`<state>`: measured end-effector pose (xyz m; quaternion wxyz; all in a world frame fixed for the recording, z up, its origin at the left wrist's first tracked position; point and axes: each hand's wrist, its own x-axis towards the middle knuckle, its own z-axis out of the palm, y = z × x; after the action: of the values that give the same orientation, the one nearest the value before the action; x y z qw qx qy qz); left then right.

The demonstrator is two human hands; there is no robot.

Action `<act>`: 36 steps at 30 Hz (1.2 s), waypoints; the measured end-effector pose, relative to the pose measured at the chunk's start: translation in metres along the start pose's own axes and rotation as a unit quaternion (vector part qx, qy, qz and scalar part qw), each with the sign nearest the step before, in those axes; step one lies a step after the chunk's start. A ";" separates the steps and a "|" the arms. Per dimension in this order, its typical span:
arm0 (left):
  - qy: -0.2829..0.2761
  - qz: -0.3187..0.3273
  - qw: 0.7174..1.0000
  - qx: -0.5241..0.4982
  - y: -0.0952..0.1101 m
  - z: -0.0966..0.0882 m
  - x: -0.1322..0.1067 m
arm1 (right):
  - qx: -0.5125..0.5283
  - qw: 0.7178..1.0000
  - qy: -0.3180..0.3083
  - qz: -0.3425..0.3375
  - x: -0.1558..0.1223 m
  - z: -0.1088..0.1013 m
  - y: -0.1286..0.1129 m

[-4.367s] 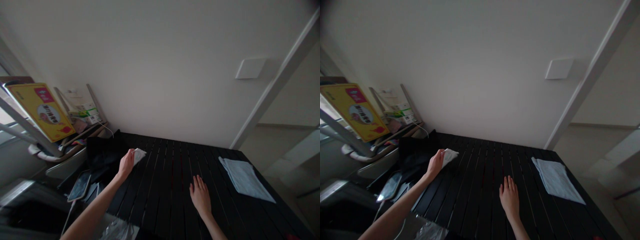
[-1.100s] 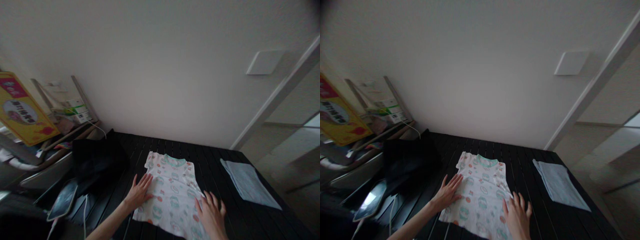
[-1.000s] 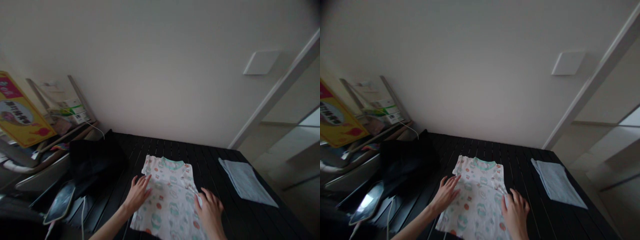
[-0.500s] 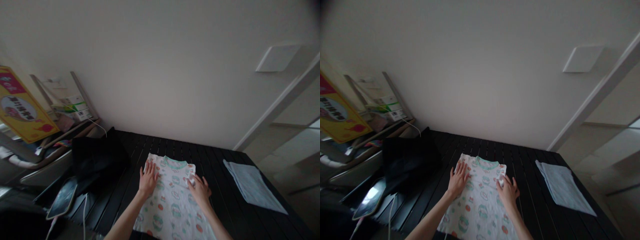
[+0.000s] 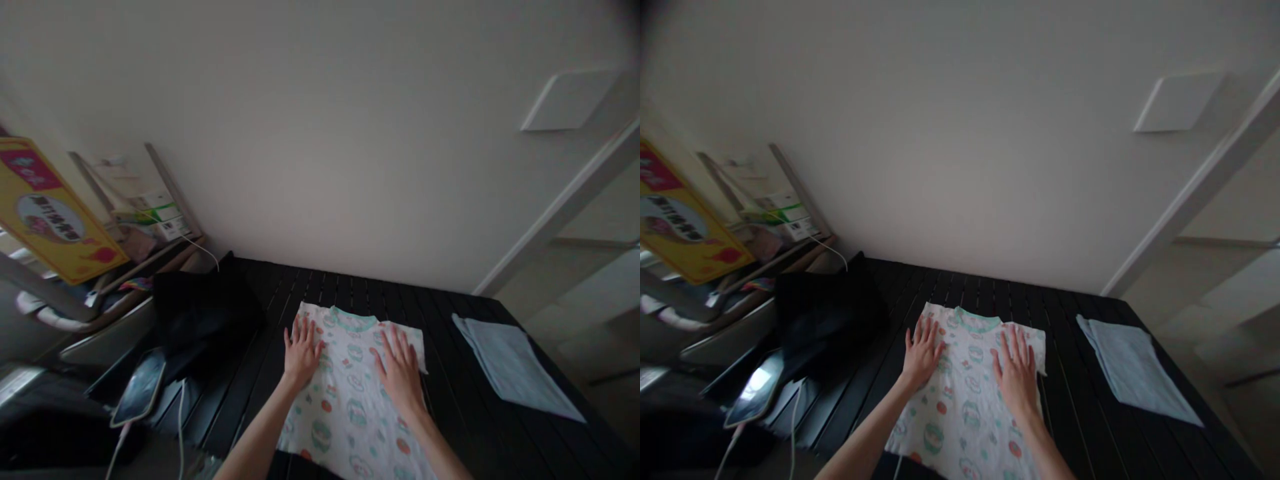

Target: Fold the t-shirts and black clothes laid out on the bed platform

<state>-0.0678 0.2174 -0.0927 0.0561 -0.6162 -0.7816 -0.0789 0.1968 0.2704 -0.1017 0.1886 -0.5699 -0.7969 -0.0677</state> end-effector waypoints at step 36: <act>-0.127 -0.164 0.964 -0.166 0.053 -0.090 0.058 | 0.002 0.995 -0.003 0.101 -0.025 0.004 0.019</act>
<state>-0.0303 0.2675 0.0094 -0.1606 -0.4850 -0.8487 -0.1368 0.2205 0.2560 -0.1167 0.1937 -0.6471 -0.7360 -0.0448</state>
